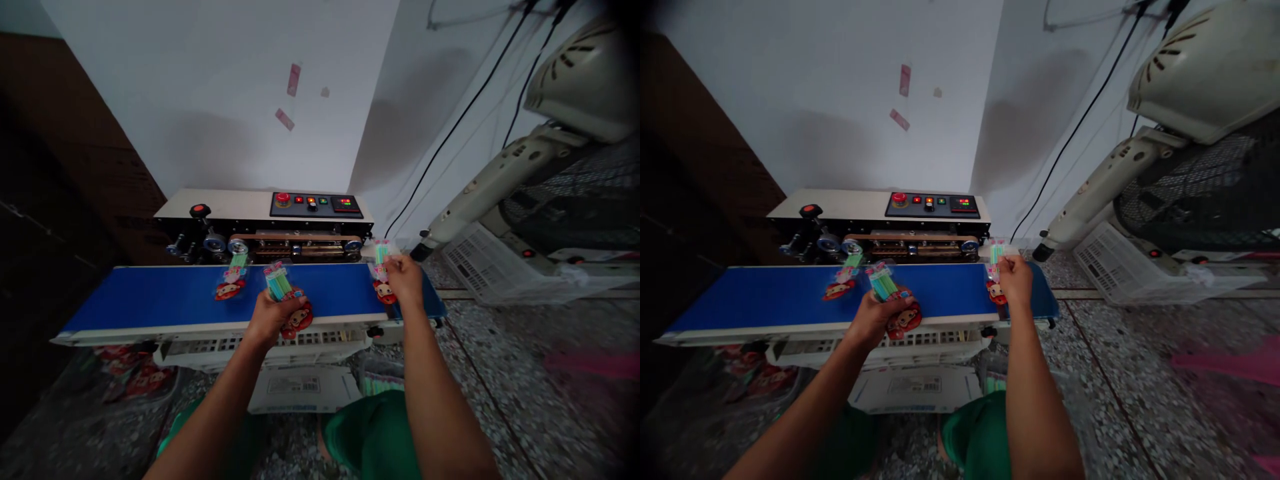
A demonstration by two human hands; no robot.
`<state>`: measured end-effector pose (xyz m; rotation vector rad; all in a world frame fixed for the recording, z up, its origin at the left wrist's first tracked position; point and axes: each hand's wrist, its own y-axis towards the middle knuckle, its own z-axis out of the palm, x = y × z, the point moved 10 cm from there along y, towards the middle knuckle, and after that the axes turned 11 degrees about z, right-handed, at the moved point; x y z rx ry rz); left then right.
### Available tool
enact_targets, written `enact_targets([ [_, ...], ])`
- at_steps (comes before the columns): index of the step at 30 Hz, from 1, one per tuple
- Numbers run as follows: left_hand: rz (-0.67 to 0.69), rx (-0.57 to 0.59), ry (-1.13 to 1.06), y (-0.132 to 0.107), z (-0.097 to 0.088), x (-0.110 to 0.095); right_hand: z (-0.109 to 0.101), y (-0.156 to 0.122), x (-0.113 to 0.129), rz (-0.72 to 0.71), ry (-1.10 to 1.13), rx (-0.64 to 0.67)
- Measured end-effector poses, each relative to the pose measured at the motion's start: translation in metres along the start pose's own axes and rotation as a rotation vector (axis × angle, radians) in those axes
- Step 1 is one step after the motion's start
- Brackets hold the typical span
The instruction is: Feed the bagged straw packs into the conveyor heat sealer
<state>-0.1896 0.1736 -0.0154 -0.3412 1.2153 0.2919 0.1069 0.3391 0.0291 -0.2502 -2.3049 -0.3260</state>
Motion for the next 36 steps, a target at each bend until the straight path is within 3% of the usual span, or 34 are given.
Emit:
enact_targets([
  [3, -0.002, 0.028, 0.012, 0.000, 0.003, 0.002, 0.016, 0.000, 0.000, 0.034, -0.293, 0.052],
  [6, -0.008, 0.057, 0.027, 0.000, 0.005, 0.004, 0.033, -0.005, 0.013, 0.018, -0.447, 0.094],
  [9, -0.020, 0.068, 0.058, 0.000, 0.004, 0.006, 0.047, -0.013, 0.035, -0.052, -0.443, 0.123],
  [12, -0.007, 0.056, 0.060, 0.000, 0.002, 0.004, 0.047, -0.034, 0.067, -0.152, -0.254, 0.113],
  [14, -0.010, 0.068, 0.053, 0.000, 0.004, 0.004, 0.058, -0.061, 0.091, -0.230, -0.002, 0.294],
  [17, 0.005, 0.090, 0.031, -0.001, 0.008, 0.002, 0.087, -0.121, 0.130, -0.328, 0.341, 0.774],
  [18, 0.023, 0.095, 0.014, -0.001, 0.009, 0.001, 0.092, -0.138, 0.138, -0.346, 0.404, 0.872],
  [20, 0.064, 0.102, -0.029, 0.000, 0.011, -0.004, 0.098, -0.153, 0.146, -0.336, 0.501, 0.923],
  [23, 0.092, 0.078, -0.051, 0.001, 0.010, -0.010, 0.091, -0.139, 0.139, -0.255, 0.643, 0.784],
  [28, 0.071, 0.024, -0.047, 0.002, 0.004, -0.012, 0.051, -0.081, 0.100, -0.139, 0.738, 0.452],
  [33, 0.102, 0.033, -0.076, 0.004, 0.004, -0.014, -0.002, -0.029, 0.044, -0.132, 0.216, -0.005],
  [36, 0.099, 0.059, -0.075, 0.005, 0.006, -0.012, -0.003, -0.012, 0.011, -0.017, -0.152, -0.058],
])
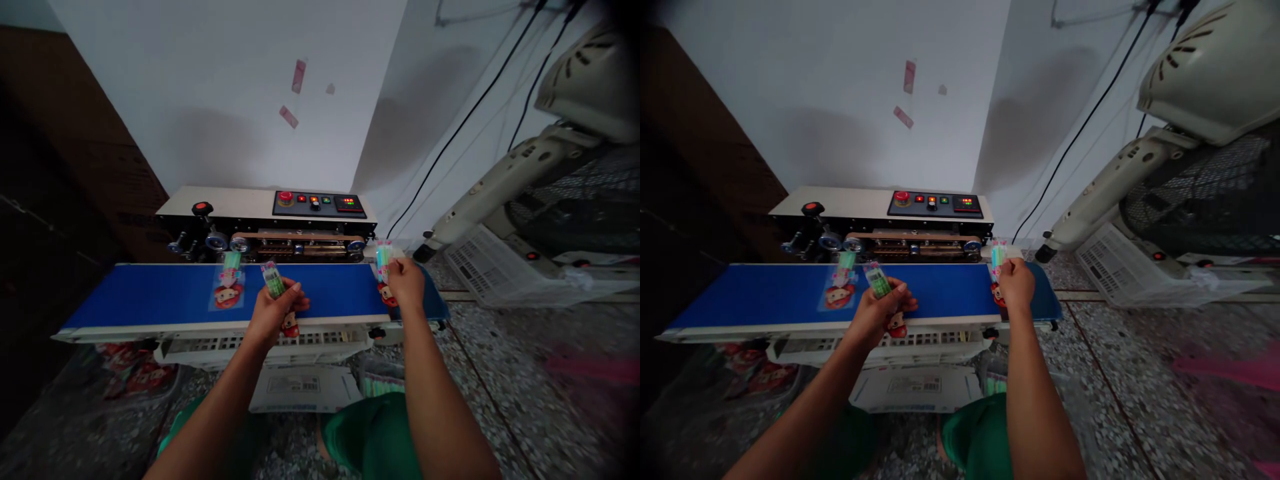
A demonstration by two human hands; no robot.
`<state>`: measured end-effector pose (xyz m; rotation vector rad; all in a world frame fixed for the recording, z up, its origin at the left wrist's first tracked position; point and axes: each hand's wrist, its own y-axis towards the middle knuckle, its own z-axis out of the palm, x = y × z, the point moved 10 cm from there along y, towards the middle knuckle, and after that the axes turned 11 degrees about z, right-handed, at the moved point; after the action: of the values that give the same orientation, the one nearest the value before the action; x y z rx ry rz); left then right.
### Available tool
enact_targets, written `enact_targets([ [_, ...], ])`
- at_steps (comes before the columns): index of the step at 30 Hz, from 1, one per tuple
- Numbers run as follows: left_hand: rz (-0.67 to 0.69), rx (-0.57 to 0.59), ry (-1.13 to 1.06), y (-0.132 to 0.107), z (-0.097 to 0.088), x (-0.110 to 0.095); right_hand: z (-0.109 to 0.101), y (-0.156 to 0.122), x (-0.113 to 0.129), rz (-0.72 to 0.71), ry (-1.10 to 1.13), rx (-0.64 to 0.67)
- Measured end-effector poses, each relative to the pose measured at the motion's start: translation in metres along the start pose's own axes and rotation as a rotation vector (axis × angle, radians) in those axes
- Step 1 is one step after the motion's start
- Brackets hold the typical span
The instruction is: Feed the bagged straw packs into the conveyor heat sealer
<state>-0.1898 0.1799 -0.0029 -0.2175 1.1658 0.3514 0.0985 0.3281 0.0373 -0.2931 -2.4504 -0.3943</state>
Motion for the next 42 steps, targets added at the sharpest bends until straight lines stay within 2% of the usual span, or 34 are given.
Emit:
enact_targets([
  [2, -0.004, 0.015, 0.006, -0.001, 0.002, 0.002, 0.011, 0.003, -0.010, 0.055, -0.153, 0.051],
  [5, -0.011, 0.050, 0.015, -0.003, 0.007, 0.004, 0.028, 0.001, -0.003, 0.066, -0.262, 0.123],
  [9, -0.011, 0.115, 0.038, -0.006, 0.015, 0.005, 0.045, -0.013, 0.030, -0.029, -0.285, 0.181],
  [12, 0.006, 0.159, 0.094, -0.007, 0.019, 0.001, 0.039, -0.034, 0.063, -0.148, -0.102, 0.153],
  [13, 0.027, 0.161, 0.128, -0.007, 0.019, -0.002, 0.040, -0.045, 0.075, -0.193, 0.020, 0.215],
  [14, 0.057, 0.160, 0.165, -0.006, 0.019, -0.006, 0.045, -0.059, 0.087, -0.238, 0.163, 0.335],
  [17, 0.152, 0.157, 0.234, -0.005, 0.019, -0.020, 0.066, -0.117, 0.127, -0.357, 0.520, 0.839],
  [18, 0.171, 0.165, 0.236, -0.005, 0.020, -0.023, 0.069, -0.134, 0.137, -0.390, 0.586, 0.954],
  [20, 0.195, 0.180, 0.222, -0.006, 0.022, -0.026, 0.071, -0.154, 0.147, -0.419, 0.668, 1.037],
  [24, 0.242, 0.124, 0.195, -0.005, 0.014, -0.030, 0.077, -0.156, 0.143, -0.304, 0.818, 1.036],
  [27, 0.263, 0.058, 0.143, -0.004, 0.007, -0.032, 0.084, -0.156, 0.135, -0.201, 0.909, 1.106],
  [30, 0.258, 0.047, 0.041, -0.004, 0.008, -0.032, 0.087, -0.160, 0.133, -0.177, 0.947, 1.159],
  [35, 0.245, 0.024, -0.015, -0.005, 0.010, -0.032, 0.083, -0.152, 0.130, -0.175, 0.984, 1.044],
  [39, 0.224, -0.020, 0.030, -0.003, 0.005, -0.027, 0.083, -0.154, 0.127, -0.179, 0.896, 0.992],
  [42, 0.236, -0.005, 0.093, -0.002, 0.005, -0.028, 0.075, -0.159, 0.131, -0.246, 0.811, 0.936],
])
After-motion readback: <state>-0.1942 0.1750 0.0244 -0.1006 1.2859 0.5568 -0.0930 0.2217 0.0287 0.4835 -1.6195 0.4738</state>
